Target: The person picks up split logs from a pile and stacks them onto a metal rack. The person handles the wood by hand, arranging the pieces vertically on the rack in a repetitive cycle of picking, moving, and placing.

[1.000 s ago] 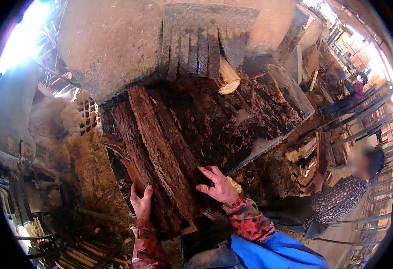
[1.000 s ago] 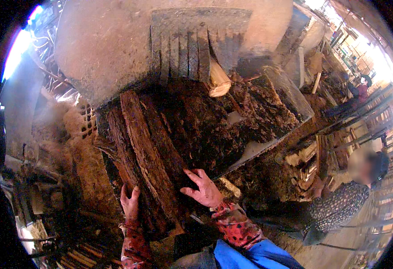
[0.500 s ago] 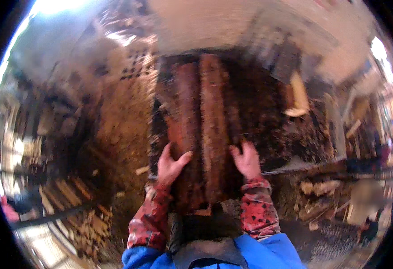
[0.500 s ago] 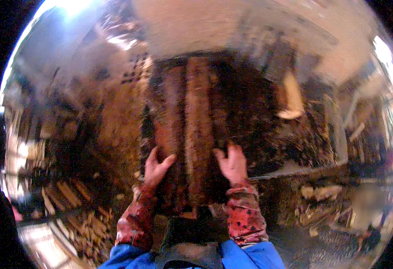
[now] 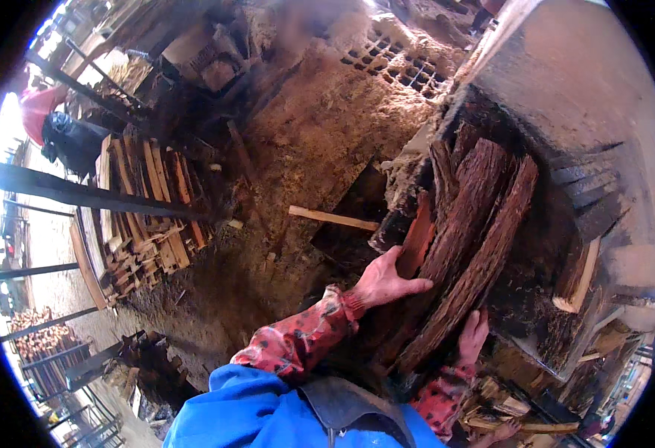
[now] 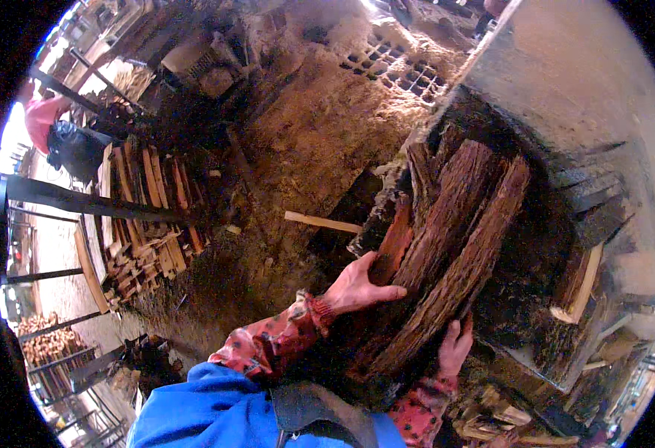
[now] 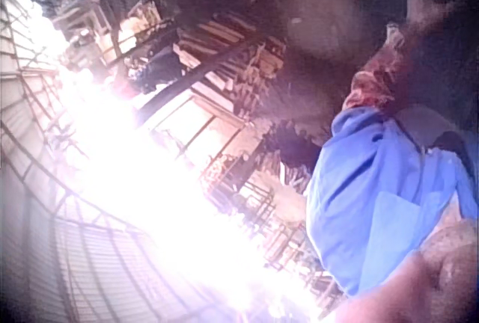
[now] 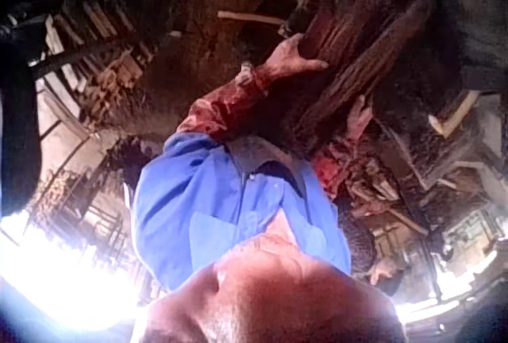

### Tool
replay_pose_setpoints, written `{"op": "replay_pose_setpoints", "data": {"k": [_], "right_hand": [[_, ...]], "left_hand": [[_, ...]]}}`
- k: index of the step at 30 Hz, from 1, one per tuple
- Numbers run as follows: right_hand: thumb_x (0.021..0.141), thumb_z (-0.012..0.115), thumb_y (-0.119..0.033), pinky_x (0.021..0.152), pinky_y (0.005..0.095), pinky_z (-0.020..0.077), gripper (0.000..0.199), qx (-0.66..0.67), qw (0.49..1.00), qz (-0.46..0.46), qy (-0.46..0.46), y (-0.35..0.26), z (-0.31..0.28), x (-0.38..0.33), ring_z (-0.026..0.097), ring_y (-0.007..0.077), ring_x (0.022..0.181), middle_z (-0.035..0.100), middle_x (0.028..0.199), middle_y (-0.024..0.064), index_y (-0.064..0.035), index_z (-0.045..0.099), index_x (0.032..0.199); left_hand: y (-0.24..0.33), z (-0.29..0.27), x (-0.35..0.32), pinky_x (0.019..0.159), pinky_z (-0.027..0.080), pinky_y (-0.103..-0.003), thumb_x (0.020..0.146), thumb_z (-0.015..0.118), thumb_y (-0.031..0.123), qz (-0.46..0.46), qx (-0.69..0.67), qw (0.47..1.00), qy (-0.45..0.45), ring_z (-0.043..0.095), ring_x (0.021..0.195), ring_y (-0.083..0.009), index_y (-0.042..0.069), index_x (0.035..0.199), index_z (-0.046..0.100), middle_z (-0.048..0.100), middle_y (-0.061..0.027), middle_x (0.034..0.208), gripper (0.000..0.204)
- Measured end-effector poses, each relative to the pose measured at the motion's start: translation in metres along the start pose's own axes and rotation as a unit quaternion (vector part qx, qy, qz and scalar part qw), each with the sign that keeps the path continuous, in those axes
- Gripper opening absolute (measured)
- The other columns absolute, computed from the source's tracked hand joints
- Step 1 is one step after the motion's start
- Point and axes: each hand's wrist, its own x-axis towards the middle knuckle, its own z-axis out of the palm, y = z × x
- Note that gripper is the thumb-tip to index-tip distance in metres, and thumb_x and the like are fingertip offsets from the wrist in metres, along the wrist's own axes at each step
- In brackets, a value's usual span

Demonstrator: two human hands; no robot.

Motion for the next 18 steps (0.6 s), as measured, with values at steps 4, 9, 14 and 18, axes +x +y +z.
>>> {"op": "replay_pose_setpoints", "data": {"k": [4, 9, 14, 18], "right_hand": [[0.096, 0.042, -0.049, 0.098, 0.0391, 0.0395, 0.065, 0.286, 0.95, 0.125, -0.013, 0.019, 0.015, -0.027, 0.05, 0.0267, 0.113, 0.05, 0.129, 0.0162, 0.0031, 0.04, 0.134], [0.094, 0.044, -0.053, 0.097, 0.0433, 0.042, 0.068, 0.412, 0.882, 0.205, -0.102, -0.014, 0.024, -0.017, 0.049, 0.0283, 0.115, 0.048, 0.131, 0.0146, 0.0, 0.036, 0.135], [0.09, 0.057, -0.047, 0.097, 0.0431, 0.042, 0.077, 0.225, 0.952, 0.158, -0.136, 0.069, 0.002, -0.006, 0.048, 0.0285, 0.117, 0.042, 0.135, 0.0195, 0.0006, 0.025, 0.141], [0.087, 0.063, -0.044, 0.102, 0.0412, 0.0365, 0.087, 0.229, 0.951, 0.195, -0.076, 0.044, 0.016, -0.015, 0.044, 0.0295, 0.122, 0.036, 0.14, 0.0211, 0.0008, 0.017, 0.145]], "left_hand": [[0.012, -0.036, -0.015, 0.101, 0.04, -0.035, 0.063, 0.079, 0.055, -0.082, -0.075, 0.989, -0.094, 0.052, 0.117, -0.0273, -0.006, 0.132, 0.044, 0.055, -0.0196, 0.126, 0.098], [-0.032, -0.025, 0.002, 0.099, 0.04, -0.035, 0.066, 0.077, 0.057, -0.087, -0.191, 0.964, -0.16, 0.053, 0.114, -0.0235, -0.003, 0.127, 0.051, 0.057, -0.0139, 0.123, 0.09], [-0.024, -0.012, 0.012, 0.094, 0.043, -0.035, 0.068, 0.076, 0.056, -0.088, -0.224, 0.953, -0.184, 0.056, 0.108, -0.0221, -0.002, 0.123, 0.056, 0.06, -0.013, 0.118, 0.082], [-0.026, -0.006, 0.002, 0.095, 0.043, -0.034, 0.07, 0.076, 0.054, -0.047, -0.276, 0.941, -0.189, 0.056, 0.109, -0.0215, -0.001, 0.126, 0.054, 0.06, -0.0126, 0.118, 0.081]]}}
